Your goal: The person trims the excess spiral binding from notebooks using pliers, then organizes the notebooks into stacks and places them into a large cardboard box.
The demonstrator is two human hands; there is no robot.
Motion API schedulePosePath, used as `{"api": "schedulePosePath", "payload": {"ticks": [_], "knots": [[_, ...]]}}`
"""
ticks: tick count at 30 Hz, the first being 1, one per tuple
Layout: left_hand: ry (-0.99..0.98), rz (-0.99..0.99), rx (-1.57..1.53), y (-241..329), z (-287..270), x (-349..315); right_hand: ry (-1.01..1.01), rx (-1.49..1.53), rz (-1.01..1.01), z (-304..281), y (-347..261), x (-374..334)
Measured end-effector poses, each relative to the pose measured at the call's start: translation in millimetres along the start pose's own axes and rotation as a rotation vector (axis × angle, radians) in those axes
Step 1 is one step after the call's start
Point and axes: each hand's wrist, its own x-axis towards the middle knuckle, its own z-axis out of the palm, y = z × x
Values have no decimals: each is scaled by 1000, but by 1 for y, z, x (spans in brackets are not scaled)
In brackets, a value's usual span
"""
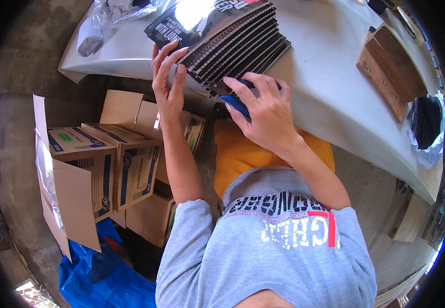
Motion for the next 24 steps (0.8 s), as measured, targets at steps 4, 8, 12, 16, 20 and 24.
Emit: {"api": "schedulePosePath", "payload": {"ticks": [4,8,12,16,20,24], "knots": [[-21,8,3,-1,-3,1,-11,-110,-30,4,-2,1],[-6,-21,6,-2,-1,-1,-121,135,36,1,1,4],[4,-34,-6,-3,-2,-4,-698,1342,896,-12,3,16],[-18,-19,-29,-3,-3,-1,-209,509,224,2,4,-5],[12,-29,-42,-4,-1,-2,-40,-2,34,1,4,-8],[-4,-4,-38,-5,-3,-1,-88,-44,16,3,1,-4]]}}
